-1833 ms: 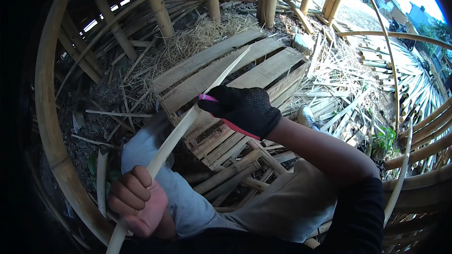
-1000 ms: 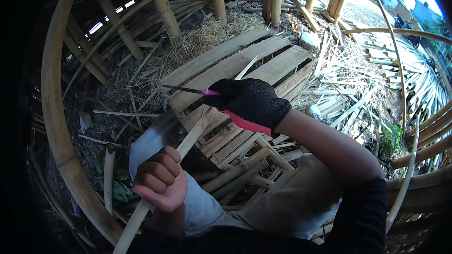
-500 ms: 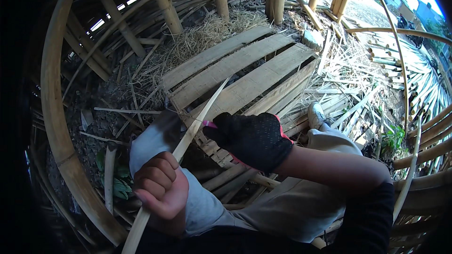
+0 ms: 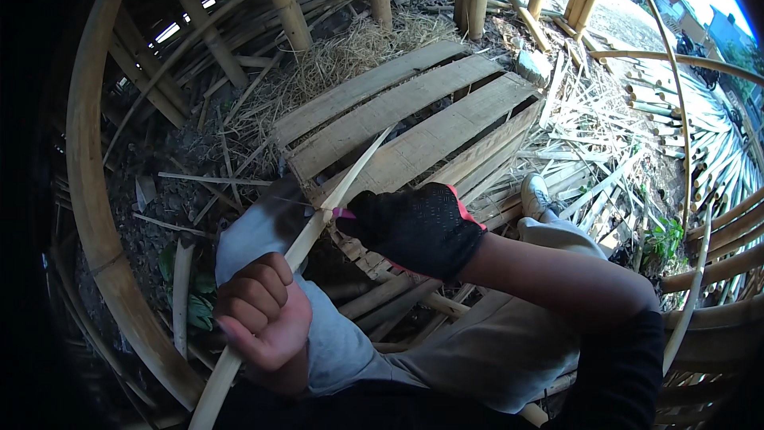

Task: The person sits on the ground and uses a knife to split a bamboo pole into thin strips. They hold the bamboo with one hand and guide the knife with the other, repeatedly splitting the pole and setting the strips aside.

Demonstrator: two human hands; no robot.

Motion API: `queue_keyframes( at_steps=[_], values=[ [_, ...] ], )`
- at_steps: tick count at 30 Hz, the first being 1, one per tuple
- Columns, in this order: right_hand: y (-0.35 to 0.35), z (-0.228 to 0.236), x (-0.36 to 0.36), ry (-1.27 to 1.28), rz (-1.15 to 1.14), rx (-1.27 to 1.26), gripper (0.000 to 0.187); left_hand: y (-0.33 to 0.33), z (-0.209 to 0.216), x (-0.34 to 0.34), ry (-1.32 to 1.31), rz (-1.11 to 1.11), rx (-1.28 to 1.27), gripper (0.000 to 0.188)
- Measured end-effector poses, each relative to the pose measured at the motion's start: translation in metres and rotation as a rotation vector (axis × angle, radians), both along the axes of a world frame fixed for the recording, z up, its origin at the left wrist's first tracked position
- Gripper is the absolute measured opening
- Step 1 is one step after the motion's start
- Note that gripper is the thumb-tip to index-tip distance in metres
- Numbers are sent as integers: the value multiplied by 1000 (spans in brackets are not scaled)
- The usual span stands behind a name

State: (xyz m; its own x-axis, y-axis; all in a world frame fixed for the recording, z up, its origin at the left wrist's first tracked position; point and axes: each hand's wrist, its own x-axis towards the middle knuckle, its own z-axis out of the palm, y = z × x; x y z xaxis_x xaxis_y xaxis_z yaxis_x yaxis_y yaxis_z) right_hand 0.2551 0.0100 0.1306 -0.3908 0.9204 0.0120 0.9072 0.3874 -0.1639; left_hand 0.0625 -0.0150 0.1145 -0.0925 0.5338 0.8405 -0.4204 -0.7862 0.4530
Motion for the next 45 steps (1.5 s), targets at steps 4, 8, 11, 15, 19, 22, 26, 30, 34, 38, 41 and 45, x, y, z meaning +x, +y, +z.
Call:
queue_keyframes(
  at_steps=[4, 8, 11, 15, 19, 22, 26, 30, 34, 38, 41, 45],
  values=[
    [20, -28, 2, -17, 182, 487, 23, -3, -1, 0, -25, -3, 24, 51],
    [27, -22, 3, 202, 232, 359, 28, -4, 1, 0, -34, 4, 20, 52],
    [54, -32, 13, 83, 82, 308, 31, 1, 1, 1, -49, 53, 50, 56],
    [30, -28, 5, 144, 246, 435, 29, -6, 2, -4, -82, 36, -3, 56],
    [60, -48, 24, 70, 95, 203, 28, -4, 2, -10, -13, 1, 40, 51],
    [27, -24, 9, 193, 128, 177, 30, -3, 5, -9, -70, 2, 62, 53],
    [17, -6, 1, 127, 169, 248, 30, -14, 16, -19, -99, 46, 94, 55],
    [12, -7, 3, 155, 167, 327, 32, -22, 27, -24, -98, 54, 91, 55],
    [7, -9, 10, 136, 201, 318, 32, -29, 35, -24, -67, 12, 87, 50],
    [-2, 2, 9, 53, 135, 227, 25, -46, 42, -28, -30, 77, 33, 51],
    [-5, 5, 9, 109, 180, 257, 32, -49, 46, -30, -99, 82, 47, 50],
    [-13, 16, 3, 159, 177, 252, 36, -62, 66, -37, -105, 46, 83, 50]
  ],
)
